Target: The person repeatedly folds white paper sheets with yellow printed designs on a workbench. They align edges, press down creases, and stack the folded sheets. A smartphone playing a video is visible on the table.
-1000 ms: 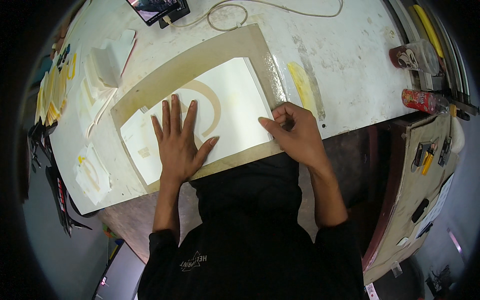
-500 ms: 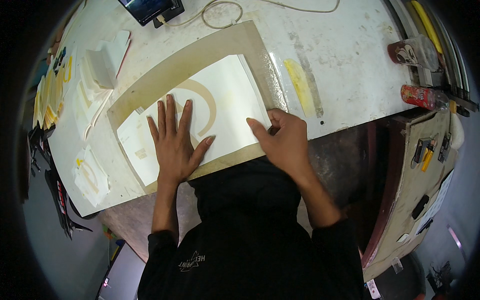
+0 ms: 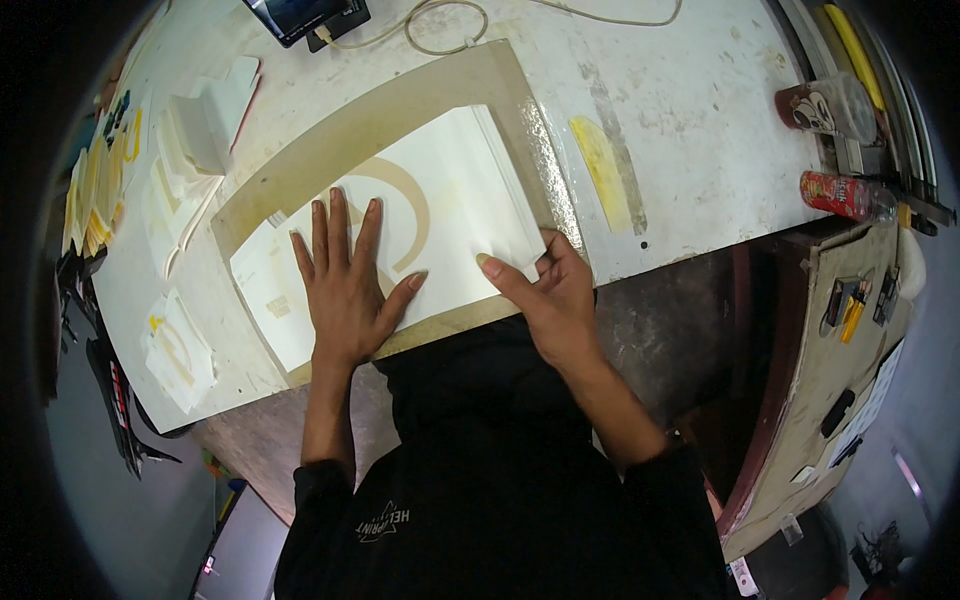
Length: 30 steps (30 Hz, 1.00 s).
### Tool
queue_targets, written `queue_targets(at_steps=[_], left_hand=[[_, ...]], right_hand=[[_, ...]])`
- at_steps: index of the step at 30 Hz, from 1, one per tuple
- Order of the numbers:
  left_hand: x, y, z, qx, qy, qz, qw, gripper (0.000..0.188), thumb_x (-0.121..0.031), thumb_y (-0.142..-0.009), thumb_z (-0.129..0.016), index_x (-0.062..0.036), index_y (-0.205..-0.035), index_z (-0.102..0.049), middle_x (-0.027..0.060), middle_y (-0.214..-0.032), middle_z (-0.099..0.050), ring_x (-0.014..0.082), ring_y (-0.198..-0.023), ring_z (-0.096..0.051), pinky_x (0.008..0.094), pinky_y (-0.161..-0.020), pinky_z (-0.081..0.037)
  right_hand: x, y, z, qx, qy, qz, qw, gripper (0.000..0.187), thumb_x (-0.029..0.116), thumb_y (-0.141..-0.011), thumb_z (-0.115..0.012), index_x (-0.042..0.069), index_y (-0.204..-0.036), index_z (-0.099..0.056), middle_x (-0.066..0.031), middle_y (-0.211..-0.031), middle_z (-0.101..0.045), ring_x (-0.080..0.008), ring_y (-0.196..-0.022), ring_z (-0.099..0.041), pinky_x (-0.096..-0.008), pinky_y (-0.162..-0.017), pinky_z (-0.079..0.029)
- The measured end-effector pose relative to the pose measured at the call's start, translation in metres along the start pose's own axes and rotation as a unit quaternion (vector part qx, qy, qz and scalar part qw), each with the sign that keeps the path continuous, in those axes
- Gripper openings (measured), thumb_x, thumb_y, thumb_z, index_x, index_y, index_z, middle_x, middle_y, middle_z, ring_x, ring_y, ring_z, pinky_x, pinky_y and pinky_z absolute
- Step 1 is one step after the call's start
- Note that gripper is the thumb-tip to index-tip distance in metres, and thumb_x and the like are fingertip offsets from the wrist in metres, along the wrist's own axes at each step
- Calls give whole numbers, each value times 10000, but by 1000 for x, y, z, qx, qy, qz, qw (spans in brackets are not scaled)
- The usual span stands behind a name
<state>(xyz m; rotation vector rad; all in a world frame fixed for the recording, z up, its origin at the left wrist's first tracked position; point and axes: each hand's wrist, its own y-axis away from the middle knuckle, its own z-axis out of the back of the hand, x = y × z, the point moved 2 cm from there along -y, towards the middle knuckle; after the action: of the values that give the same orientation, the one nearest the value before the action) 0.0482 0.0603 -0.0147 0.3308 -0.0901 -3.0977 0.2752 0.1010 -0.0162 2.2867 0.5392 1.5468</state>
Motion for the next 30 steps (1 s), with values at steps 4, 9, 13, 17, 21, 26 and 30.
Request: queue_targets(at_steps=[4, 9, 13, 17, 21, 26, 30], left_hand=[[0, 2, -2, -2, -2, 2, 1000, 852, -674, -916, -632, -199, -1597, -441, 220, -1717, -196, 454, -1583, -155, 682, -1226, -61], [1, 2, -3, -1, -14, -8, 1000, 874, -653, -939, -603, -171, -1629, -368, 214, -1724, -168, 429, -1596, -116, 651, -1247, -25], [1, 2, -2, -2, -12, -9, 1000, 875, -641, -935, -615, -167, -1628, -370, 216, -1724, -168, 433, -1595, -116, 653, -1245, -30], [2, 3, 0, -2, -9, -6, 1000, 873, -626, -932, -627, -163, -1627, -372, 216, -1724, -169, 440, -1594, -116, 656, -1242, -36], [4, 5, -2, 3, -16, -5, 1000, 870, -627, -935, -621, -162, -1626, -372, 216, -1723, -172, 444, -1592, -119, 655, -1242, -38], [3, 3, -1, -2, -22, -8, 1000, 875, -640, -933, -611, -167, -1628, -368, 212, -1723, -175, 434, -1592, -127, 649, -1247, -33], [4, 4, -2, 2, -25, -5, 1000, 875, -644, -932, -610, -173, -1629, -368, 209, -1723, -177, 422, -1595, -128, 637, -1253, -28]], right_hand=[[-11, 3, -5, -51, -55, -57, 996, 342, 60, -921, -796, -73, -1203, -655, -126, -1106, -732, -129, -942, -721, -252, -824, -619], [-18, 5, -9, -85, 24, 15, 996, 287, 94, -940, -790, -77, -1150, -693, -100, -1028, -753, -71, -859, -695, -207, -698, -565], [-13, 12, -13, -108, 223, 72, 966, 227, 104, -955, -774, -82, -1071, -714, -85, -926, -762, -51, -762, -668, -210, -602, -508], [-19, 17, -18, -124, 322, 157, 925, 213, 107, -961, -766, -81, -1046, -712, -62, -887, -751, -40, -713, -648, -212, -579, -493], [-11, 14, -16, -95, 246, 133, 955, 210, 110, -969, -759, -81, -1043, -709, -52, -890, -740, -26, -718, -629, -201, -569, -479], [-10, 5, -3, -63, 167, 85, 980, 219, 111, -966, -764, -84, -1046, -704, -50, -882, -732, -13, -720, -592, -185, -608, -466], [2, 7, -6, -115, 318, 155, 928, 248, 95, -911, -799, -71, -1071, -709, -109, -937, -720, -85, -744, -615, -250, -653, -505]])
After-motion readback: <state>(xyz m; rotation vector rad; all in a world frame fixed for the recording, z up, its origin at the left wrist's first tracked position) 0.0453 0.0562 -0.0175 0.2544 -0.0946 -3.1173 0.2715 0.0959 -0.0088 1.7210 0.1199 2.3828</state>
